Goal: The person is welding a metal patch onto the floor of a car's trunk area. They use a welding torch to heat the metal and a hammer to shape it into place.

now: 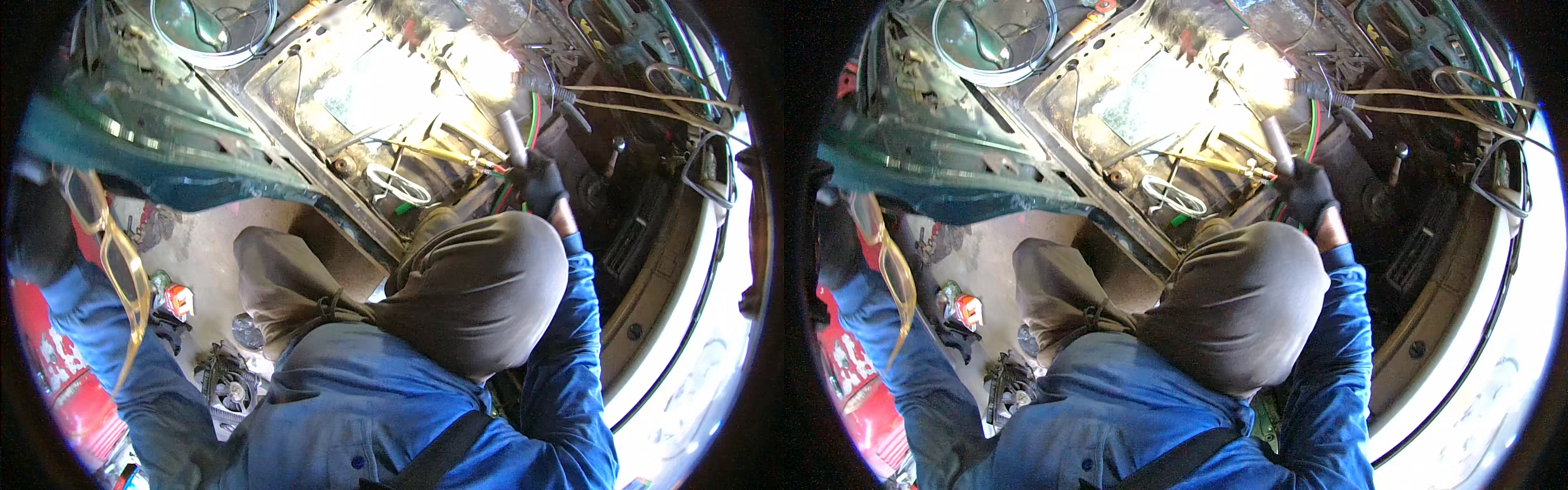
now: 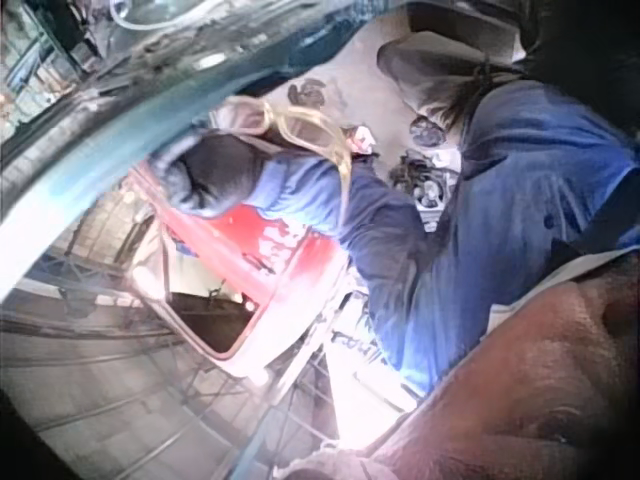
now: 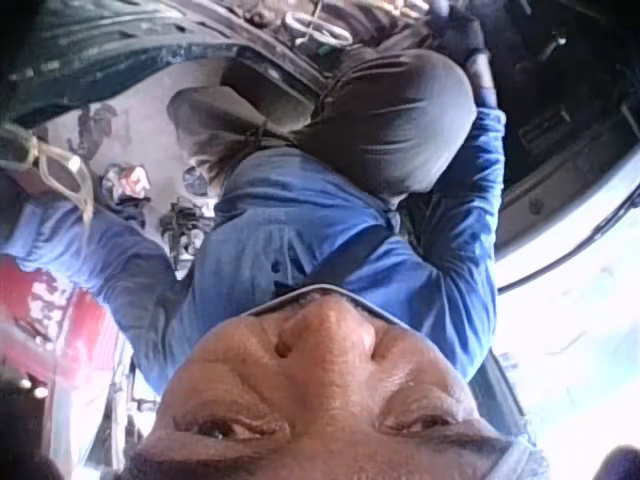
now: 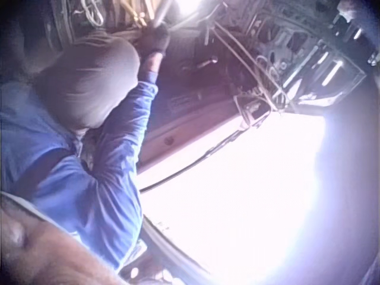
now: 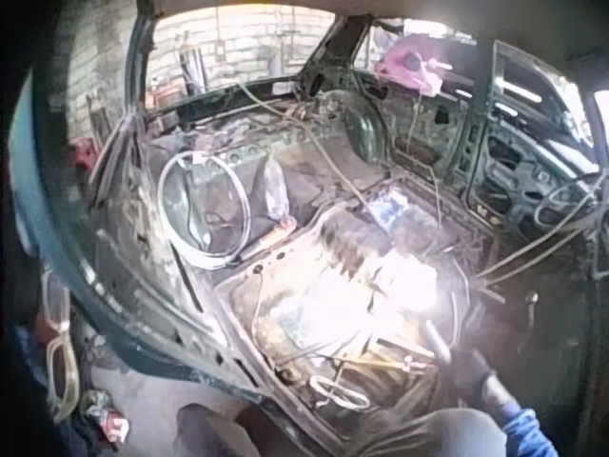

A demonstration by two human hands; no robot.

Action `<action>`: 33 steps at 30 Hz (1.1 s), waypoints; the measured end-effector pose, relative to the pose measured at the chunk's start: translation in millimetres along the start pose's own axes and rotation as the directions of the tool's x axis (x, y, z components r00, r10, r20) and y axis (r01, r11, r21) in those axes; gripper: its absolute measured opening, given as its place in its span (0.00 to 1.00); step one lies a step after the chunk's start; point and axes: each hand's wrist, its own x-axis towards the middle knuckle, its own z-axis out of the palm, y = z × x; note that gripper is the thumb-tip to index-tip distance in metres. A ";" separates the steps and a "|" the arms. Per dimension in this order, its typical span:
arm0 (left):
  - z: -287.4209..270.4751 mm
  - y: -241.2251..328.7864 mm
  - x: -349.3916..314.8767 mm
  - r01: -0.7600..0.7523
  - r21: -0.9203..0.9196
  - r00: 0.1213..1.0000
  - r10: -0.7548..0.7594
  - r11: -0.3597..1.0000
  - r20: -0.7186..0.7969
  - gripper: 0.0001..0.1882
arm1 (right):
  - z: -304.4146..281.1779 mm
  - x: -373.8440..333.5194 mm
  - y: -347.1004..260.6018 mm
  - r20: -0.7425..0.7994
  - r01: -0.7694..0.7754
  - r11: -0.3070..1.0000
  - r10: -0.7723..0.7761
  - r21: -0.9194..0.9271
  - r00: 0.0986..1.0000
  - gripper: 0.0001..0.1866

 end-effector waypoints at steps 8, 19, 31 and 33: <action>-99.4 45.5 -75.0 0.246 0.375 0.965 -0.188 0.894 -0.183 0.31 | 71.0 85.2 23.8 0.236 0.030 0.984 0.012 -0.178 0.972 0.18; 66.9 146.7 -127.2 0.482 0.678 0.763 -0.647 0.555 -0.013 0.30 | 113.7 187.4 32.0 0.324 0.148 0.987 -0.118 -0.067 0.939 0.21; 270.1 63.6 -106.0 0.521 0.525 0.448 -0.739 0.673 0.503 0.12 | 236.1 280.8 100.1 0.301 -0.081 0.974 0.013 0.213 0.953 0.24; 306.4 47.1 -88.4 0.674 0.417 0.426 -0.782 0.609 0.455 0.11 | 246.5 275.3 34.4 0.386 0.436 0.809 -0.285 -0.393 0.877 0.19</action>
